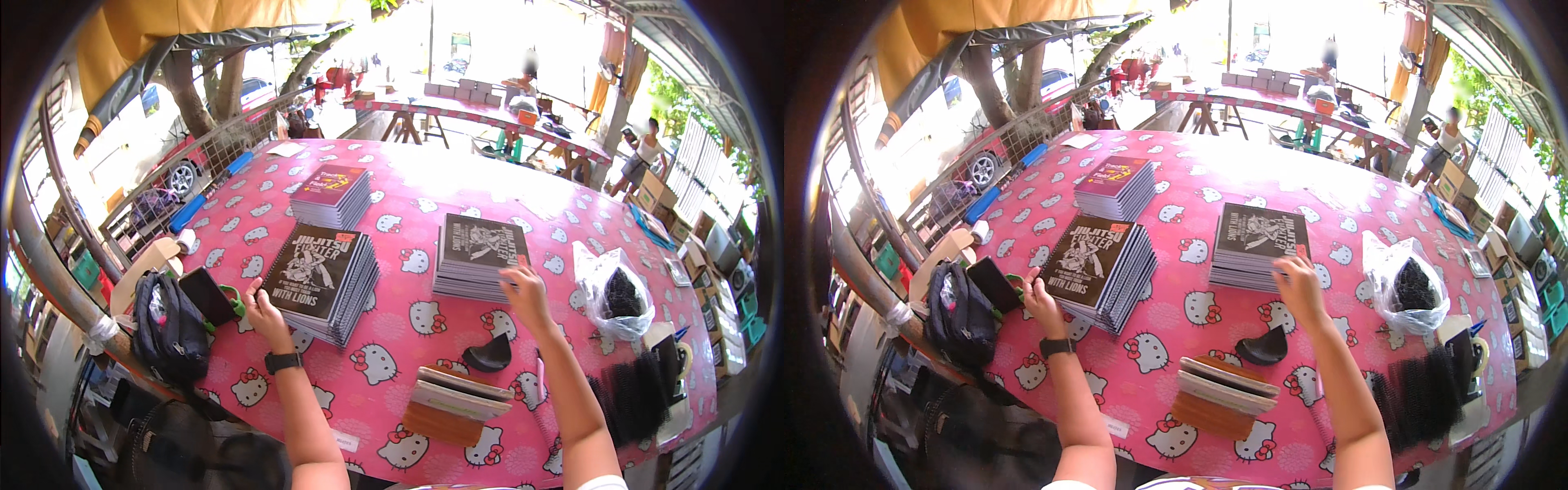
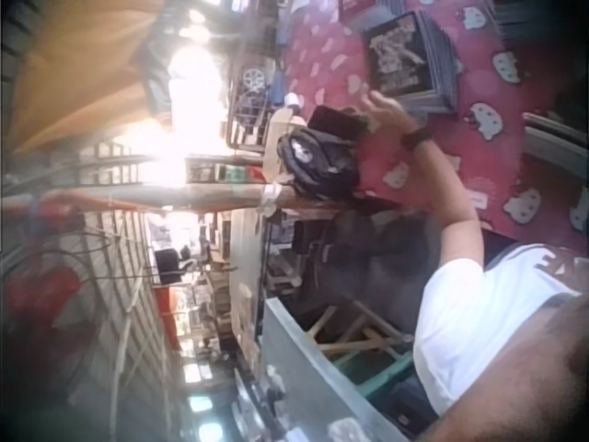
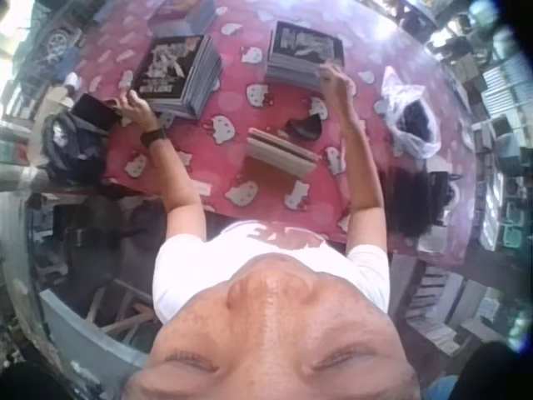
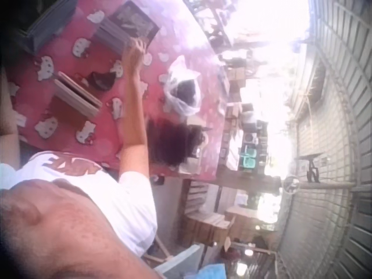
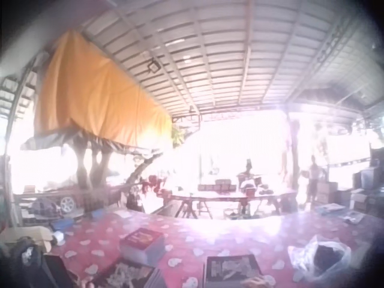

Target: The person inserts plastic spiral coils into the punched holes of several notebooks by hand and then uses a crimping tool to cut and secure the ends of the coils.

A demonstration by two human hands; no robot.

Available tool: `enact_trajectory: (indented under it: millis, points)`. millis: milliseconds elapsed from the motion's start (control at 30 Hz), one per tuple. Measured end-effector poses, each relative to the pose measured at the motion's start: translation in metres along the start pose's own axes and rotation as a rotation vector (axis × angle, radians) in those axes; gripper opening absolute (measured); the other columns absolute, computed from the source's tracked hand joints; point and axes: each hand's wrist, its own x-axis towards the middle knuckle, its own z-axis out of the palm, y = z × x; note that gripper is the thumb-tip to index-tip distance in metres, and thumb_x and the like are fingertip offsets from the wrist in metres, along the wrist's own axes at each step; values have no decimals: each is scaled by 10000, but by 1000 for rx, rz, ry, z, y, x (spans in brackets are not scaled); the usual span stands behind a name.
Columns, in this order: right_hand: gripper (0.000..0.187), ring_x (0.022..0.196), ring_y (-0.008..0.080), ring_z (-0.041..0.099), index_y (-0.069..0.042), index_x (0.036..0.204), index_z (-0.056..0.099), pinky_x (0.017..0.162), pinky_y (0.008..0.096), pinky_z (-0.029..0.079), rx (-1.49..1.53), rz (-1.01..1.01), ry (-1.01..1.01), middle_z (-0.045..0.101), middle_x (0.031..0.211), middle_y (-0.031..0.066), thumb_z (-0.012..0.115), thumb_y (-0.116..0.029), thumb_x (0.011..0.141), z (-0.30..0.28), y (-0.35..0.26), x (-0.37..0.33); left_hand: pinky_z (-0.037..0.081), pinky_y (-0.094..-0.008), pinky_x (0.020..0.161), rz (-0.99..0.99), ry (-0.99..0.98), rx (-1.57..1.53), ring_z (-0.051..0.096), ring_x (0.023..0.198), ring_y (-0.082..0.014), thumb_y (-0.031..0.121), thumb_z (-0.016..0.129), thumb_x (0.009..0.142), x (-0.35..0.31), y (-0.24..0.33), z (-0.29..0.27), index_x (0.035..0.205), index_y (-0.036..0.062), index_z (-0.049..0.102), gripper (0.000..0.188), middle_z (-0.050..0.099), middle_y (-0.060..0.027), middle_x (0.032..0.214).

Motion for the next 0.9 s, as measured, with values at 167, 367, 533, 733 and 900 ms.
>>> enact_trajectory:
  millis: [167, 367, 533, 733, 900]
  points:
    - [150, 963, 242, 574, -50, 914, 641, 802, 351, 481, -325, -160, -89, 618, 974, 87, 620, -83, 769, 43, 13, 24, 403, -290, 835, -47, -82, -111, 514, 935, -167, 83, 464, 893, -5, 6, 0, 1110, -42, 564, 270, 576, -106, 1074]
    - [78, 912, 252, 570, -53, 801, 594, 782, 356, 486, -350, -270, -36, 577, 889, 84, 530, -69, 761, 44, 15, 22, 316, -432, 970, 521, 226, 261, 452, 1111, -304, 154, 550, 862, -29, 106, -2, 1133, -13, 529, 319, 528, -153, 1134]
    - [53, 874, 245, 583, -45, 781, 589, 748, 345, 517, -407, -301, -175, 581, 872, 97, 554, -54, 742, 32, 13, 19, 469, -338, 799, 362, -419, -261, 547, 998, -252, 221, 575, 870, -112, 157, 16, 1124, -3, 535, 341, 556, -138, 1078]
    - [58, 785, 207, 585, -53, 786, 579, 638, 295, 519, -136, -512, -224, 550, 800, 71, 569, -70, 731, -34, -103, -21, 517, -270, 712, -1102, -1242, -707, 639, 795, -177, 303, 536, 893, -116, 143, 30, 1162, -56, 482, 452, 631, -139, 933]
    - [215, 809, 172, 568, -58, 892, 595, 657, 284, 493, -30, -607, -327, 546, 827, 33, 646, -167, 715, -82, -135, -75, 499, -244, 779, -859, -1264, -798, 618, 896, -130, 15, 491, 863, -126, 173, 31, 1196, -40, 467, 338, 612, -98, 1055]
